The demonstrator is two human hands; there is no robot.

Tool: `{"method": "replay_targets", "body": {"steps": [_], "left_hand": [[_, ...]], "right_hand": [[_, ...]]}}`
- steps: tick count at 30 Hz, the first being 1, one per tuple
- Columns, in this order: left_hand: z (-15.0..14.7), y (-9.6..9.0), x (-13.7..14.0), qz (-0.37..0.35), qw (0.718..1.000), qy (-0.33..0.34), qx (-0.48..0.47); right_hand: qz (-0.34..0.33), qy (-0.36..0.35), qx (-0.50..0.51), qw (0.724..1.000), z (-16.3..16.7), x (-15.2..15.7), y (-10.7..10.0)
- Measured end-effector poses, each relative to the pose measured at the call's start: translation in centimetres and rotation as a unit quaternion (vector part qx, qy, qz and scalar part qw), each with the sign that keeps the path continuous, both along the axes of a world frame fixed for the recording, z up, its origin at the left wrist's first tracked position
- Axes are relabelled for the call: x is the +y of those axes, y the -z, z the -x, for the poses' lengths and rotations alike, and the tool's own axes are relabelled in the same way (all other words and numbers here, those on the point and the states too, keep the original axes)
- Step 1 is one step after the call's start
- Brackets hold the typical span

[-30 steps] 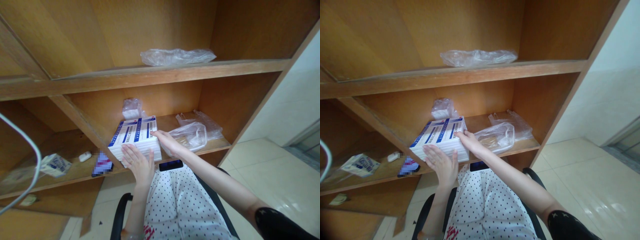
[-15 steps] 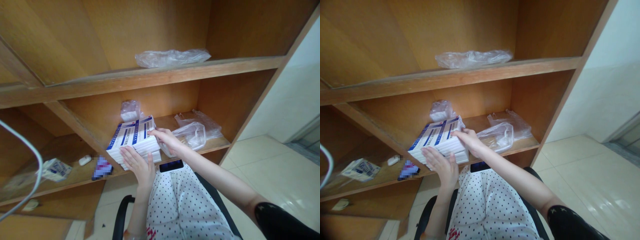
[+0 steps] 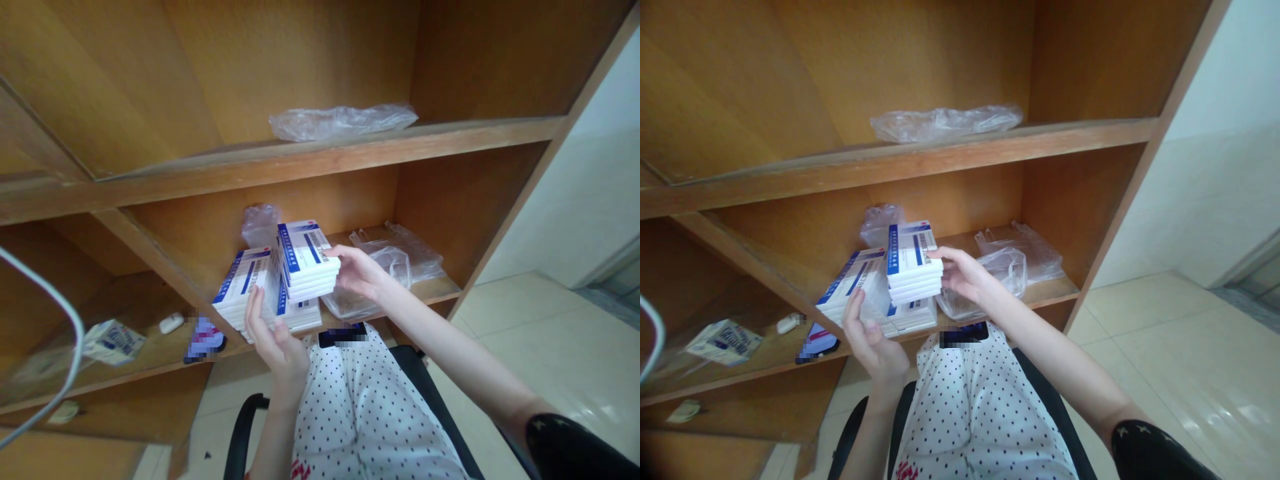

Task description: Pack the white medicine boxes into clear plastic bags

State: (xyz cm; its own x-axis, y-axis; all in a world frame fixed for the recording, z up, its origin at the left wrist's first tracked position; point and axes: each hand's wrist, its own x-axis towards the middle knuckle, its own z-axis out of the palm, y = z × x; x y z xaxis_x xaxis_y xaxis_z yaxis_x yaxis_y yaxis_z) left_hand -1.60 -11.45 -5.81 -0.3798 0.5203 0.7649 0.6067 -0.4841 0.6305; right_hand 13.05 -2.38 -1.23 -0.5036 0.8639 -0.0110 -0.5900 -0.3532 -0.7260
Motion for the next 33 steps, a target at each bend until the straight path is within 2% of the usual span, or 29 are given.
{"method": "replay_targets", "body": {"steps": [2, 4, 8, 13, 18, 21, 23, 26, 29, 31, 33], "left_hand": [[-0.8, -1.4, 0.0, 0.018, 0.995, 0.071, -0.066], [-1.8, -2.7, 0.3, 0.077, 0.981, 0.141, -0.106], [-3.4, -4.2, 1.2, 0.172, 0.951, 0.245, -0.073], [-4.4, -4.0, 2.8, 0.173, 0.910, 0.375, -0.045], [-4.2, -4.2, 4.1, 0.173, 0.907, 0.375, 0.082], [-3.5, -4.7, 5.1, 0.190, 0.904, 0.345, 0.169], [-3.0, -4.5, 5.8, 0.215, 0.902, 0.283, 0.245], [-2.4, -3.1, 6.6, 0.256, 0.883, 0.173, 0.354], [-2.2, -1.0, 6.9, 0.286, 0.854, 0.144, 0.410], [-2.2, 0.1, 7.1, 0.292, 0.847, 0.140, 0.421], [-2.3, 0.6, 7.1, 0.292, 0.843, 0.128, 0.432]], "right_hand": [[-0.028, -0.007, -0.012, 1.000, -1.3, -0.4, -0.1], [-0.060, 0.006, -0.021, 0.998, -2.5, -0.9, -0.5], [-0.125, 0.045, -0.056, 0.990, -4.7, -1.7, -1.4], [-0.147, 0.052, -0.093, 0.983, -7.0, -1.6, -2.5], [-0.107, -0.012, -0.147, 0.983, -8.5, -0.7, -2.2], [-0.108, 0.011, -0.175, 0.979, -9.2, -0.2, -1.8], [-0.144, 0.050, -0.213, 0.965, -9.6, 0.1, -1.6], [-0.240, 0.094, -0.307, 0.916, -10.1, 0.8, -1.4], [-0.361, 0.084, -0.426, 0.825, -10.1, 1.5, -1.0], [-0.432, 0.050, -0.484, 0.760, -9.9, 1.8, -0.6], [-0.477, 0.016, -0.518, 0.710, -9.5, 2.0, -0.1]]}}
